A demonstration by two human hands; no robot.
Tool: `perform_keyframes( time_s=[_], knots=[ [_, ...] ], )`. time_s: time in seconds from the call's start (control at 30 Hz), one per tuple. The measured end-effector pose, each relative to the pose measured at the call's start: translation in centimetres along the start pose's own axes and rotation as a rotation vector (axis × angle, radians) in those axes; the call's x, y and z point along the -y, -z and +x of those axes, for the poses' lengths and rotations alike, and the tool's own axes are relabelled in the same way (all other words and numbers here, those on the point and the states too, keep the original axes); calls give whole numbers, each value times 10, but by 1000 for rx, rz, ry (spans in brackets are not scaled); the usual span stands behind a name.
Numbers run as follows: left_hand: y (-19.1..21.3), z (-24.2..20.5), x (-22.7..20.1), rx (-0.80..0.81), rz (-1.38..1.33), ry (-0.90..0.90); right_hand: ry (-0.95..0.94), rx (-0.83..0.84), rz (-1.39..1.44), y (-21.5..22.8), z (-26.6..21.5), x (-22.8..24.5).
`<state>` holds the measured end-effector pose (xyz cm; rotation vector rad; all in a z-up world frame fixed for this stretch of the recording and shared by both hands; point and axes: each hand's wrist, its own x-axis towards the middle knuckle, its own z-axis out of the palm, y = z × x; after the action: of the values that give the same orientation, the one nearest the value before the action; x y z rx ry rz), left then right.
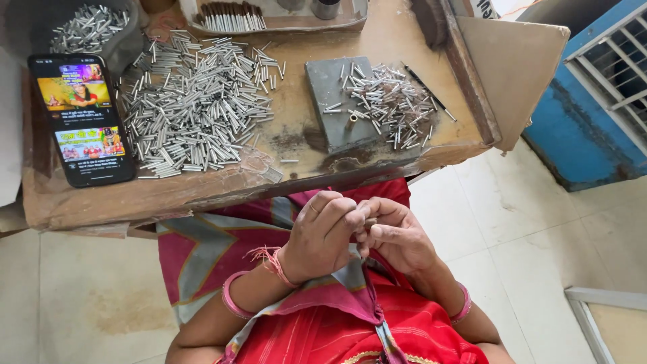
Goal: Sorting and inspecting small metal tubes on a workbench.
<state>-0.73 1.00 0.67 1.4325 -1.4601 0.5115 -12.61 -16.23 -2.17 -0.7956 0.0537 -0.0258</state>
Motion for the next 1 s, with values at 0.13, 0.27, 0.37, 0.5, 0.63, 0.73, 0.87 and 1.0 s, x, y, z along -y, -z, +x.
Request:
perform_keyframes(
  time_s=[0.13, 0.27, 0.37, 0.5, 0.63, 0.73, 0.87, 1.0],
  knots=[
    [6, -11, 0, 5, 22, 6, 2, 31, -55, 4, -1, -8],
    [17, -15, -1, 1, 41, -9, 5, 70, -80, -1, 7, -14],
    [23, -21, -1, -26, 12, 11, 49, 78, -120, -5, 13, -17],
    [26, -25, -3, -119, -124, 149, 200, 29, -156, -12, 16, -18],
    [15, -33, 2, -235, -331, 377, 269, 107, -164, -9, 17, -18],
    [2, -42, 8, -292, -572, 544, 301, 103, -175, -8, 18, -16],
    [-14, -47, 10, -287, -983, 676, 322, 79, -150, -5, 18, -16],
    [-20, -46, 14, -277, -1229, 720, 351, 72, -177, -3, 18, -20]
  ],
)
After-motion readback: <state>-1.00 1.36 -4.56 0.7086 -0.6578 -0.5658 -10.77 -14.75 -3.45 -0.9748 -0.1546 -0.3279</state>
